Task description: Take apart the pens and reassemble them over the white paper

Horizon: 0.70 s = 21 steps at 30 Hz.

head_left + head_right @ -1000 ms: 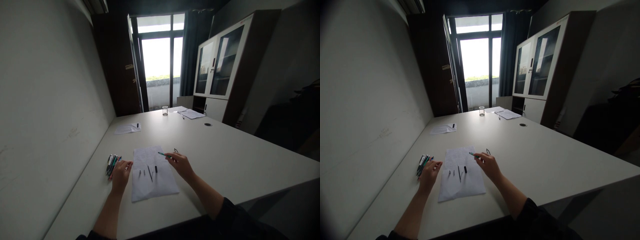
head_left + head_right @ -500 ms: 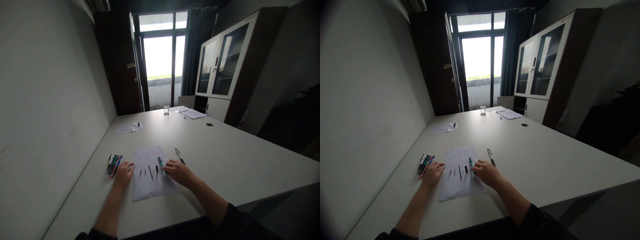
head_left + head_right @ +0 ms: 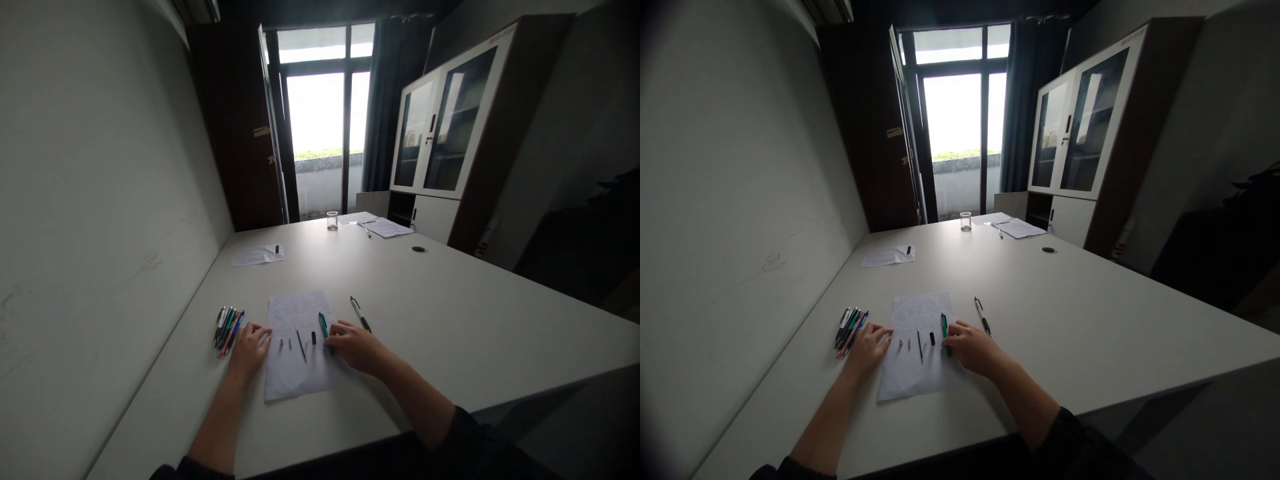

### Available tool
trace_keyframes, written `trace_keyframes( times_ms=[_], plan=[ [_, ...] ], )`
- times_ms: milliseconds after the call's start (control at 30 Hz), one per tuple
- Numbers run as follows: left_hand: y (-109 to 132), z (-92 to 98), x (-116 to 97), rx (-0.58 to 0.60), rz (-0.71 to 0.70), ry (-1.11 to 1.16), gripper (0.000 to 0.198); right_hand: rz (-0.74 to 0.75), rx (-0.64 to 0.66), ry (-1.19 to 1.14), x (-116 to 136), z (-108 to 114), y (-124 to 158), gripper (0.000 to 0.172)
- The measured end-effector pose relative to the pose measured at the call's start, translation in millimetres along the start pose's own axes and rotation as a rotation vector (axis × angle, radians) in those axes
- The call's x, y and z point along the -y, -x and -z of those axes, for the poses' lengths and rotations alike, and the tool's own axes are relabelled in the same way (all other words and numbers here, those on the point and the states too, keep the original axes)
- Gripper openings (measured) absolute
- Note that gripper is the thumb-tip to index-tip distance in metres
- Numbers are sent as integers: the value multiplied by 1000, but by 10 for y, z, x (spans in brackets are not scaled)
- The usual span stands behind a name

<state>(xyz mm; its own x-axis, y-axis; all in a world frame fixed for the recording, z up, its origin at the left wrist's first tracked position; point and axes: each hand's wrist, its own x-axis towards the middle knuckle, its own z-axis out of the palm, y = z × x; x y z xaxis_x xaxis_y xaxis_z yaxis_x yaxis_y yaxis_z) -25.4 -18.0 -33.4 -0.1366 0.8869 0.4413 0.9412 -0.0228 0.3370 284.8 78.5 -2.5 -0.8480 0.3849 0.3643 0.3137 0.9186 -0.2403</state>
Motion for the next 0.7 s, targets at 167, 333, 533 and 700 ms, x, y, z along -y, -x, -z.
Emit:
trace_keyframes(
  times_ms=[167, 333, 533, 700],
  plan=[
    [6, 2, -4, -13, 3, 14, 22, -12, -15, -31, 10, 22, -6, 35],
    [5, -23, 27, -1, -8, 1, 22, -31, -29, -53, -21, 16, -6, 34],
    [6, -23, 21, 4, -13, -10, 22, -42, -68, -83, -42, 22, -2, 31],
    [4, -1, -2, 6, -4, -10, 22, -49, -73, -82, -32, 27, -8, 30]
  ],
)
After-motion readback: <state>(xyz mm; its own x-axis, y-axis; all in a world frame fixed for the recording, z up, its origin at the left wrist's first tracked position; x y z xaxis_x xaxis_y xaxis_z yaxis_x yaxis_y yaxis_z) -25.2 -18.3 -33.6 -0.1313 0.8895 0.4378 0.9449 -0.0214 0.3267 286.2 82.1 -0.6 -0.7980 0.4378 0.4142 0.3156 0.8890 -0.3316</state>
